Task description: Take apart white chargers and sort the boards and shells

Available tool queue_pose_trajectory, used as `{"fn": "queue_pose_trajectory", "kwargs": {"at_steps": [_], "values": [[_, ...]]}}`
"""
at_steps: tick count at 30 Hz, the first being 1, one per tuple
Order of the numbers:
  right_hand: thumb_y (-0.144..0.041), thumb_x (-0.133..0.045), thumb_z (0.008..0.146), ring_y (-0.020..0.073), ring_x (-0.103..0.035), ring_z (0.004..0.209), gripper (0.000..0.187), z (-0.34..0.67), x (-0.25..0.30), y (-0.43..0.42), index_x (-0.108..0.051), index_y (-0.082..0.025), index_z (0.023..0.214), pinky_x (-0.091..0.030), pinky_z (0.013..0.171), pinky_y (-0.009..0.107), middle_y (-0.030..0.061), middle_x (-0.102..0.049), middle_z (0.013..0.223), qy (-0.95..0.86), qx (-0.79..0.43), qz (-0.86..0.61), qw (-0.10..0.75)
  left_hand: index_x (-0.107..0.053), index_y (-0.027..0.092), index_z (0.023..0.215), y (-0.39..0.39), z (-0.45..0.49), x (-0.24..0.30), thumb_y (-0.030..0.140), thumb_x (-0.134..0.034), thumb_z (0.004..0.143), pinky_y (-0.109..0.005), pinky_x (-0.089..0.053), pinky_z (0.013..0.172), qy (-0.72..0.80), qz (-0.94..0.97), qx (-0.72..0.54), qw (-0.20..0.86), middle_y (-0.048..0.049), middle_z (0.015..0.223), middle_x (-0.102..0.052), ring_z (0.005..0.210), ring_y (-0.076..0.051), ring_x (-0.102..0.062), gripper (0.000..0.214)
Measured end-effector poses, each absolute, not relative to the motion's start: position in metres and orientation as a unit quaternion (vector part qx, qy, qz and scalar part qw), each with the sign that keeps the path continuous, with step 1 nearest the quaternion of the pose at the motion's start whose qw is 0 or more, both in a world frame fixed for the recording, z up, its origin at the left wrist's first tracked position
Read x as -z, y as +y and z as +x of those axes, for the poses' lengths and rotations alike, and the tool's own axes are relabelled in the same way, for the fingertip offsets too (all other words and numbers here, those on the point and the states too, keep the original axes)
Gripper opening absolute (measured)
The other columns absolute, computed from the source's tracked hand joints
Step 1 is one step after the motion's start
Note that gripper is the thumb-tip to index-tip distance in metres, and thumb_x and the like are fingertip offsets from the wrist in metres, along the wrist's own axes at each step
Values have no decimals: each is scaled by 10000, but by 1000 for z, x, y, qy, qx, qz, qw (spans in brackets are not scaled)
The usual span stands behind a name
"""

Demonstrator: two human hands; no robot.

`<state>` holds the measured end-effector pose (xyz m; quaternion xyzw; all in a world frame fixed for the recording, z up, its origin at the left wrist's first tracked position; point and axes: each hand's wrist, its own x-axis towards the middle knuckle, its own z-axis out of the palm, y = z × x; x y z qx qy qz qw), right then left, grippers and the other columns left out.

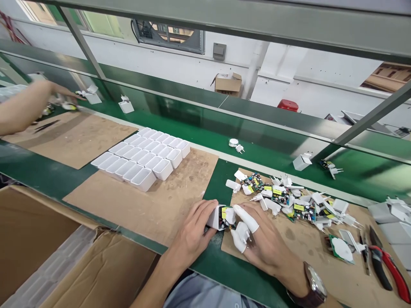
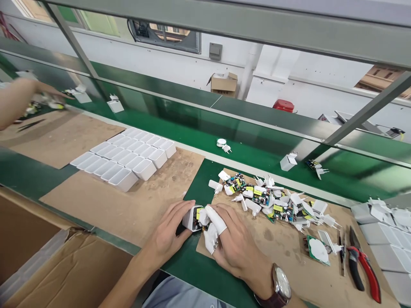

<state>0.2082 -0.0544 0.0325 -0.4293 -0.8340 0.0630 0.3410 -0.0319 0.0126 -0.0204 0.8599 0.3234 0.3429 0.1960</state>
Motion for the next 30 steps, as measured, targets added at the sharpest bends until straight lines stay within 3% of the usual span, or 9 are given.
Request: {"fn": "queue_pose_trajectory", "kwargs": {"at_steps": [19,30], "values": [[-28,-518,906,329,-530,1362,784,208,-37,-56,-285,-149,1644,-518,1127,561,190,-571,1448,-828,-96,-436,340,-402,236,1565,11,-31,14,118,-604,998,-478,-540,1152,326,864,-340,177,-130,1444,-632,1381,-279,-578,613],[-55,-516,931,358,-478,1400,750,207,-39,-50,-262,-78,1636,-496,1155,600,230,-543,1487,-851,-41,-418,315,-403,256,1564,16,-31,22,197,-575,1030,-498,-560,1123,336,864,-340,159,-126,1441,-640,1350,-293,-610,565]]}}
